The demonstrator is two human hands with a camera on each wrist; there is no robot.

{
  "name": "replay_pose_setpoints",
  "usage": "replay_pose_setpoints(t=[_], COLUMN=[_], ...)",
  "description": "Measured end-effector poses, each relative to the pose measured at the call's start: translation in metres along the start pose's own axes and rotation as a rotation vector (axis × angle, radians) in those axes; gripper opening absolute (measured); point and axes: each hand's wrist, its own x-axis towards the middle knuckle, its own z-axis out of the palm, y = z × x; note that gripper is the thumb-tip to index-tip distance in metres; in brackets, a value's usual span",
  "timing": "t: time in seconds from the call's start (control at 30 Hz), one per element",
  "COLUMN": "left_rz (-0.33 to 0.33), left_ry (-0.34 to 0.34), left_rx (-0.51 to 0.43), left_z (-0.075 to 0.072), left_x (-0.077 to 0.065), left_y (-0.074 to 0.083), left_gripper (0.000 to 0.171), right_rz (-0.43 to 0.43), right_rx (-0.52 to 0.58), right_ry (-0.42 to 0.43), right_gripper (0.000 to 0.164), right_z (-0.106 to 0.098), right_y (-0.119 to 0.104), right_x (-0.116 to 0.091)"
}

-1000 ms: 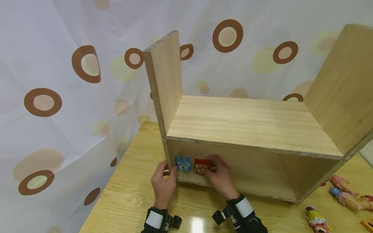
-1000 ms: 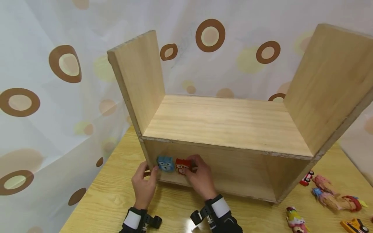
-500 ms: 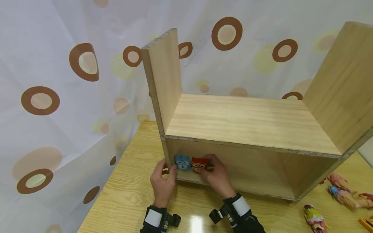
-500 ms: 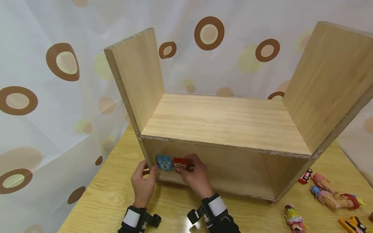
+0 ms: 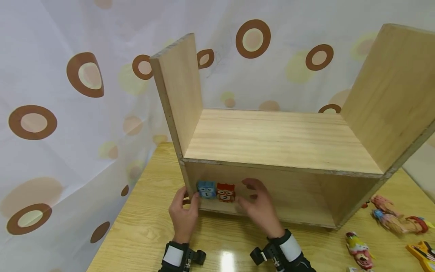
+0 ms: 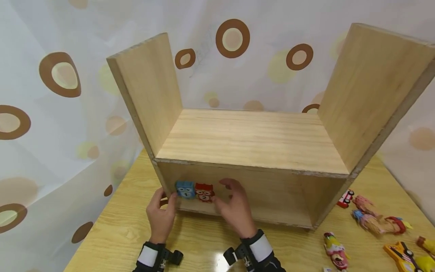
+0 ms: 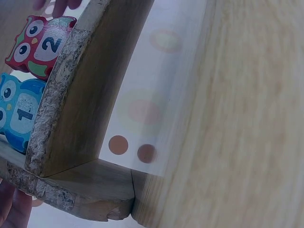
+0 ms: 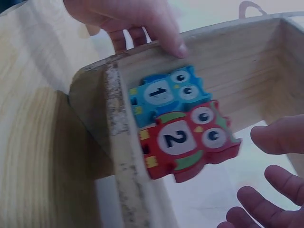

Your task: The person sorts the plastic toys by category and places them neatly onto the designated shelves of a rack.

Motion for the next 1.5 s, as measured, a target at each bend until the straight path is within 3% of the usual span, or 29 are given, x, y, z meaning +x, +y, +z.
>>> replay_pose_setpoints(t=[0.17,0.37,0.67,0.97,1.3,1.5], left_rz=[0.002,-0.004,-0.006,-0.034,-0.041,-0.01], left_ry=[0.009,0.008,0.008,0.001,0.002,-0.003], left_rx=[0.0,0.004,0.002,0.022,0.046,0.027], left_z=[0.0,-0.001,-0.003,-0.002,-0.003,0.0], left_x=[-0.001,-0.001,0.0,-0.001,0.002,-0.002], left_y=[-0.001,-0.002,-0.002,-0.003,0.002,-0.003], left_gripper=[0.031,0.03,0.029,0.027,0.031,0.034], right_rz=[-0.033,-0.142,-0.254,-0.362,-0.27,-0.333], right_rx=[-0.044,-0.08,-0.088,-0.049,0.012,0.085], right_ry=[0.014,0.079,0.168,0.254,0.402,0.543], right_gripper=[0.047,0.043,0.034,0.035,0.022,0.018], right_z=[-0.009,-0.026,-0.05,-0.083,-0.127,-0.156], right_y=[-0.009,-0.02,-0.036,-0.047,-0.045,-0.024], right_x=[-0.004,-0.014,-0.03,-0.049,-0.065,-0.071])
